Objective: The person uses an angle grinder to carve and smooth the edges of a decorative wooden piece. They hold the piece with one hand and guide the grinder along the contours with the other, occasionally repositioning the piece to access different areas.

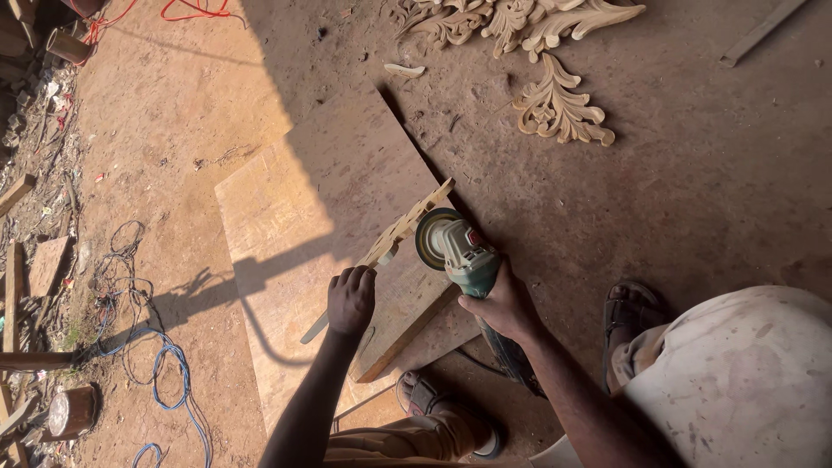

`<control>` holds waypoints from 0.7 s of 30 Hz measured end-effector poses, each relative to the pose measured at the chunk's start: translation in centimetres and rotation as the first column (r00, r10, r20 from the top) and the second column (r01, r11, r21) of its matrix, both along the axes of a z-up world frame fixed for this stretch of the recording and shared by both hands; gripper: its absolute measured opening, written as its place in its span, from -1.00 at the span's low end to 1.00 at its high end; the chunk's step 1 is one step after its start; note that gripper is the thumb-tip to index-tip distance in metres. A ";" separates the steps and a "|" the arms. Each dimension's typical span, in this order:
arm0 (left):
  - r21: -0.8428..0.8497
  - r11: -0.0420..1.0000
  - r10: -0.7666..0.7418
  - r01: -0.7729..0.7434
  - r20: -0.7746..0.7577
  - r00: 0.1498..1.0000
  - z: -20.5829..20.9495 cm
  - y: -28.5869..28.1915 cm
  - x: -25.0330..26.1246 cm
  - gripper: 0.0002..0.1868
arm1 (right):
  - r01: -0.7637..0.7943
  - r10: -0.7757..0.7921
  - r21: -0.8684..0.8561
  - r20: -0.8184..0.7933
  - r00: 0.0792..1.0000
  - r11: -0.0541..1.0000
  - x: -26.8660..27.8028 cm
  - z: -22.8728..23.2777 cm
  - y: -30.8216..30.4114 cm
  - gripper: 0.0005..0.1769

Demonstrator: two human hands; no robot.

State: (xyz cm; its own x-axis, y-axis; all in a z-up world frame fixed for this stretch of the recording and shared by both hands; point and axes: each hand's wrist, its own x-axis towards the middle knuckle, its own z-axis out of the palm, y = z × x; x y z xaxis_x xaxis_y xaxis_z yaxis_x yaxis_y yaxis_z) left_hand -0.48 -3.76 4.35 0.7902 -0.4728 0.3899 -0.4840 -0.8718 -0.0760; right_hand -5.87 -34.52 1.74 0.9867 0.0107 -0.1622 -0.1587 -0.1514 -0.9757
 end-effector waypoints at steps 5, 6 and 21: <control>0.022 0.998 -0.059 0.059 -0.004 0.998 0.0 -1.0 -0.1 -0.85 | 0.016 -0.016 0.011 0.017 1.000 1.000 0.1 0.0 -0.2 -0.03; 0.017 0.998 -0.058 0.058 -0.003 0.998 0.0 -1.0 0.0 -0.86 | 0.019 -0.019 0.011 0.021 1.000 1.000 0.1 -0.2 -0.1 -0.02; 0.030 0.998 -0.056 0.054 0.064 0.996 0.8 -0.9 0.9 -0.90 | -0.001 0.004 0.223 -0.013 1.000 0.975 0.1 -1.0 -0.2 0.03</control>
State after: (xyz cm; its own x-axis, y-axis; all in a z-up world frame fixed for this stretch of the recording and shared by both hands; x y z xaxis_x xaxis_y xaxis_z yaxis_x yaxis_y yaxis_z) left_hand 0.46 -4.71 5.10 0.7360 -0.5267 0.4252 -0.5248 -0.8408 -0.1331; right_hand -5.74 -34.76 0.78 0.9843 0.0508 -0.1689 -0.1722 0.0694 -0.9826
